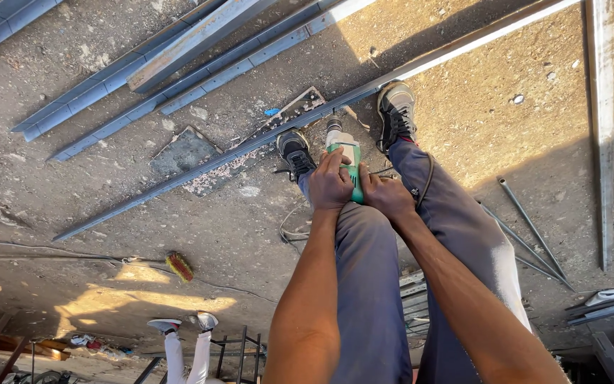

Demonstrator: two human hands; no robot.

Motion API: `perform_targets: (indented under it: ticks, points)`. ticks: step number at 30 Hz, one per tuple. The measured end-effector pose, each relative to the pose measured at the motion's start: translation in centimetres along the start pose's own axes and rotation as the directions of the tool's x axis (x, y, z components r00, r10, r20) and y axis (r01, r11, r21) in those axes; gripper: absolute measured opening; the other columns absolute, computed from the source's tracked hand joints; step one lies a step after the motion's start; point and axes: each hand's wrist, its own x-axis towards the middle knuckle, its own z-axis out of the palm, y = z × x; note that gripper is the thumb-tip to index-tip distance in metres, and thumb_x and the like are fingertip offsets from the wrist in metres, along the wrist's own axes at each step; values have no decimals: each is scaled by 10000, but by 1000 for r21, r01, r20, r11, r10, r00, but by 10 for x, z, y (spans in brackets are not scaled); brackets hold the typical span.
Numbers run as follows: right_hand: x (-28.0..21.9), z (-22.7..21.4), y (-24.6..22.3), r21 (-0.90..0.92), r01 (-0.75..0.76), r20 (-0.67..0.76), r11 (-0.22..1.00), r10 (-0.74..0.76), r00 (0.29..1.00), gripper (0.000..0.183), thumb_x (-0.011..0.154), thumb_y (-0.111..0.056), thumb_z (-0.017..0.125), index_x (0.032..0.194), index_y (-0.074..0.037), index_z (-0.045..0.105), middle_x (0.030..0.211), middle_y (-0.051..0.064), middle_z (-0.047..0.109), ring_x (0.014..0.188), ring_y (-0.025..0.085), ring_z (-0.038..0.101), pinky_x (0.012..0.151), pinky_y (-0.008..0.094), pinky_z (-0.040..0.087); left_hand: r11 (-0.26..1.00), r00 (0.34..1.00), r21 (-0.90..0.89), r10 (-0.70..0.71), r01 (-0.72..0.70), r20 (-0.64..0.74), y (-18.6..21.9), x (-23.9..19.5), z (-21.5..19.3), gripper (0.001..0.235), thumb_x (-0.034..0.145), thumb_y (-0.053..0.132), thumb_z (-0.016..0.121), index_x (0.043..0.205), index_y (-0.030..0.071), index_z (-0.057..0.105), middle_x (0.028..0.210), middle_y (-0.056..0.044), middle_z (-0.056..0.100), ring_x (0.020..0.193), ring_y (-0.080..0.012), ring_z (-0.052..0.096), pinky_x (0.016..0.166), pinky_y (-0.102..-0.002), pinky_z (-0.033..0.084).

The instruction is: Using a power drill to create holes in metal bars on the ground

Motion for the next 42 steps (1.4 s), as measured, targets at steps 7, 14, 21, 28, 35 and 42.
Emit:
perform_targets:
  ticks: [7,14,21,28,35,42]
  points:
    - [10,-20,3,8,1,-1,1000,-1,1000,522,736,-180,569,1237,-56,650,681,-29,580,478,183,679,417,337,526,999,999,-32,-24,25,38,11,4,-10,220,850,118,474,864,304,591,1203,36,740,1084,-389,703,827,-555,628]
    - [17,-40,5,11,-6,-22,1000,6,1000,441,727,-158,571,1148,-83,678,681,-32,577,477,188,684,422,331,524,999,996,-20,-29,30,81,8,6,-10,226,871,120,465,884,309,589,1220,45,729,1107,-381,696,819,-563,628]
    - [11,-26,4,11,3,-49,1000,-3,999,542,726,-124,562,1246,-23,678,683,7,601,493,215,696,435,358,536,999,994,-27,-22,25,108,15,8,-16,245,891,103,437,902,300,582,1225,17,718,1089,-422,692,789,-599,641]
    - [10,-17,3,31,-8,-8,999,8,1000,540,727,-165,574,1247,-42,656,693,-1,589,495,221,697,439,370,542,999,993,-28,-16,20,114,17,11,-21,244,891,95,438,908,294,578,1220,15,714,1081,-417,694,745,-594,645]
    - [10,-24,5,36,24,3,999,-25,1000,504,735,-157,557,1210,-29,668,692,-5,596,517,217,710,451,362,546,999,994,-39,-17,22,110,19,8,-21,250,904,89,433,914,289,582,1219,9,713,1038,-406,707,712,-595,649]
    - [16,-38,3,17,17,-20,1000,-16,1000,482,712,-162,567,1162,-38,685,685,-1,586,514,221,707,446,364,545,1000,994,-18,0,2,106,8,5,-15,213,889,113,462,893,294,575,1222,35,714,1048,-354,715,728,-563,637]
